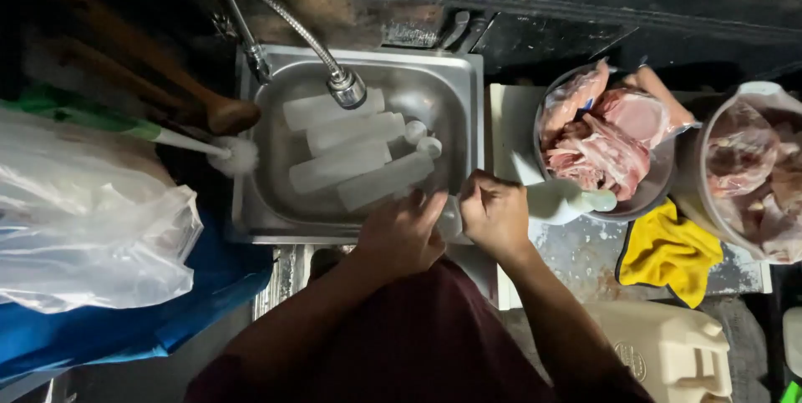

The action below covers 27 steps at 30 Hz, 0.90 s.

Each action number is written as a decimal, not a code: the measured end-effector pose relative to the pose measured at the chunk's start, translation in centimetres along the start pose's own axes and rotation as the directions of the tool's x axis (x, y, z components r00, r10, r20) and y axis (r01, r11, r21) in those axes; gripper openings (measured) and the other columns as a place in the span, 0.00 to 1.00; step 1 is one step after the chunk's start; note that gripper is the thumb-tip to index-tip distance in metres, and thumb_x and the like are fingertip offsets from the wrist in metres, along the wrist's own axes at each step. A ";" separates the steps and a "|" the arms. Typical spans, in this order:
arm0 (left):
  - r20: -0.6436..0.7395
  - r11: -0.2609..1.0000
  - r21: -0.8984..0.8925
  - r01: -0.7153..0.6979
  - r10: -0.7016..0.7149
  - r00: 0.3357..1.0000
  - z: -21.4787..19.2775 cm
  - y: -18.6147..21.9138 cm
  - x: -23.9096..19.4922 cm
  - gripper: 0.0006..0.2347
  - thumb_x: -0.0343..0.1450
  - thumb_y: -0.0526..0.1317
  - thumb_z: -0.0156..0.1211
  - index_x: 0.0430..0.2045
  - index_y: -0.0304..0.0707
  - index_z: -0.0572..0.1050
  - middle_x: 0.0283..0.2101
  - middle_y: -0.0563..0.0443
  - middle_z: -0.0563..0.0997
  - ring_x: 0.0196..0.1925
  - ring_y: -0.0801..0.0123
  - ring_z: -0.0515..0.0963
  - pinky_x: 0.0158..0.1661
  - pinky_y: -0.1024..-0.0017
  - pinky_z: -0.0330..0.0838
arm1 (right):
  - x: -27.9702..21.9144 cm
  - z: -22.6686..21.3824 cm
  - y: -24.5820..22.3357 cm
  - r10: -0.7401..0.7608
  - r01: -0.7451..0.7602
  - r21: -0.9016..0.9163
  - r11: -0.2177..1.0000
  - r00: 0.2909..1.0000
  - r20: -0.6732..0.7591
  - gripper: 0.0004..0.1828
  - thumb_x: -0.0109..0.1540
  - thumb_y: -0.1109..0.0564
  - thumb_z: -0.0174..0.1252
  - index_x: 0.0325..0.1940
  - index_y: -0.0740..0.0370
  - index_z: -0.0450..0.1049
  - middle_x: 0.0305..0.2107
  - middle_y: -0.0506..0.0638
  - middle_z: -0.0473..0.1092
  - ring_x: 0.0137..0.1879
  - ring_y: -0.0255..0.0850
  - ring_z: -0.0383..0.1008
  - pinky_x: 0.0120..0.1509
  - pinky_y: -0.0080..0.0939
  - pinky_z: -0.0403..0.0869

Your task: The person washes several white plastic cylindrical parts and a long plastic rod in a stainless steel sink using running water. The person scrubs the items by hand and rinses them under the tap, handling them one by one.

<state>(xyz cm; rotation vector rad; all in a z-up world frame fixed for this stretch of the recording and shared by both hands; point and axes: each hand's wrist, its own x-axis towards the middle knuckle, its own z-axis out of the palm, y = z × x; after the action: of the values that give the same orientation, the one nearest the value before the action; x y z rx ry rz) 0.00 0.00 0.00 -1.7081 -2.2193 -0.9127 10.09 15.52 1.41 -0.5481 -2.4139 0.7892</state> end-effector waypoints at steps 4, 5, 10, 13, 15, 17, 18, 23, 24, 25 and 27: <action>0.032 1.000 0.006 0.018 -0.018 0.999 1.6 -0.8 -0.9 0.25 0.51 0.43 0.61 0.43 0.44 0.75 0.25 0.48 0.76 0.18 0.53 0.80 0.17 0.61 0.73 | 0.2 1.0 1.0 -0.017 0.014 0.165 0.986 1.000 0.017 0.17 0.57 0.59 0.49 0.12 0.50 0.68 0.04 0.44 0.59 0.11 0.39 0.58 0.18 0.34 0.59; 0.023 0.999 -0.050 0.004 -0.002 1.000 1.4 -1.1 -0.9 0.26 0.51 0.43 0.62 0.46 0.40 0.75 0.27 0.43 0.77 0.18 0.51 0.81 0.17 0.59 0.73 | 0.2 1.3 1.1 -0.014 0.010 0.201 0.979 1.000 0.018 0.17 0.57 0.60 0.49 0.12 0.51 0.68 0.03 0.44 0.58 0.11 0.39 0.56 0.17 0.34 0.59; 0.485 0.919 -0.218 0.330 -0.191 0.853 -0.7 -1.8 0.6 0.28 0.57 0.51 0.64 0.50 0.38 0.70 0.36 0.38 0.81 0.33 0.39 0.85 0.24 0.48 0.74 | 1.1 1.5 1.6 -0.168 0.153 0.379 0.913 0.986 0.008 0.16 0.55 0.64 0.48 0.13 0.54 0.66 0.06 0.47 0.56 0.12 0.44 0.54 0.19 0.36 0.60; 0.753 0.647 -0.504 0.573 0.004 0.658 -4.6 -3.6 2.2 0.40 0.58 0.51 0.67 0.64 0.26 0.63 0.52 0.21 0.79 0.56 0.32 0.79 0.48 0.47 0.74 | 2.1 0.4 1.8 -0.349 0.276 0.445 0.852 0.933 0.091 0.23 0.66 0.51 0.43 0.16 0.52 0.65 0.08 0.46 0.57 0.14 0.47 0.55 0.20 0.37 0.62; 0.737 0.627 -0.510 0.589 -0.033 0.675 -7.1 -4.8 2.7 0.31 0.60 0.48 0.62 0.57 0.30 0.67 0.45 0.22 0.81 0.50 0.30 0.81 0.44 0.45 0.74 | 1.8 -0.4 3.6 -0.323 0.116 0.437 0.892 0.840 0.436 0.14 0.65 0.61 0.55 0.55 0.65 0.68 0.52 0.68 0.69 0.60 0.73 0.66 0.66 0.73 0.62; 0.725 0.613 -0.515 0.599 -0.061 0.686 -8.4 -5.7 3.1 0.24 0.62 0.47 0.58 0.51 0.32 0.69 0.40 0.23 0.82 0.46 0.29 0.82 0.40 0.44 0.74 | 3.8 -1.9 1.3 -0.282 -0.057 0.594 0.802 0.841 0.461 0.30 0.58 0.66 0.54 0.64 0.63 0.58 0.62 0.60 0.60 0.68 0.59 0.59 0.69 0.63 0.63; 0.713 0.599 -0.521 0.607 -0.084 0.696 -8.9 -6.1 3.4 0.18 0.65 0.45 0.55 0.46 0.35 0.72 0.36 0.23 0.83 0.42 0.28 0.84 0.37 0.42 0.74 | 4.7 -2.7 0.2 -0.242 -0.227 0.713 0.663 0.836 0.492 0.46 0.51 0.71 0.53 0.73 0.62 0.48 0.73 0.53 0.50 0.75 0.46 0.53 0.71 0.53 0.64; 0.766 0.664 -0.426 0.615 -0.097 0.635 -5.4 -7.8 2.1 0.29 0.56 0.43 0.66 0.55 0.45 0.68 0.34 0.32 0.84 0.42 0.36 0.85 0.38 0.45 0.76 | 4.8 1.9 -1.9 0.238 -0.321 0.041 0.946 0.776 0.584 0.40 0.70 0.33 0.43 0.25 0.72 0.76 0.19 0.65 0.74 0.29 0.59 0.76 0.37 0.57 0.69; 0.770 0.710 -0.360 0.605 -0.141 0.623 -4.6 -8.0 1.5 0.28 0.57 0.45 0.66 0.53 0.46 0.67 0.38 0.31 0.84 0.44 0.34 0.84 0.41 0.41 0.76 | 5.0 2.7 -3.2 0.246 -0.299 0.028 0.954 0.830 0.500 0.39 0.70 0.34 0.45 0.26 0.74 0.76 0.18 0.65 0.74 0.28 0.58 0.77 0.34 0.55 0.69; 0.769 0.709 -0.360 0.606 -0.142 0.623 -4.5 -8.1 1.3 0.28 0.57 0.45 0.66 0.53 0.46 0.67 0.38 0.31 0.84 0.44 0.34 0.84 0.41 0.41 0.76 | 4.7 3.8 -1.9 0.246 -0.299 0.027 0.954 0.830 0.501 0.39 0.70 0.34 0.45 0.26 0.74 0.76 0.18 0.65 0.74 0.28 0.58 0.77 0.34 0.55 0.69; 0.787 0.616 -0.230 0.754 -0.338 0.517 -4.4 -8.6 1.0 0.30 0.63 0.48 0.66 0.58 0.45 0.60 0.42 0.29 0.84 0.48 0.36 0.84 0.45 0.46 0.78 | 4.3 6.2 0.7 0.435 -0.552 0.263 0.791 0.810 0.393 0.37 0.73 0.35 0.39 0.45 0.72 0.77 0.39 0.68 0.77 0.50 0.61 0.79 0.54 0.61 0.73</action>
<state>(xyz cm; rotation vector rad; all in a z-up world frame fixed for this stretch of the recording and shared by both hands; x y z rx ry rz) -9.18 -2.97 0.93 -1.6853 -3.4823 -1.3433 3.18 15.74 -1.74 -0.9939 -2.3158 1.6331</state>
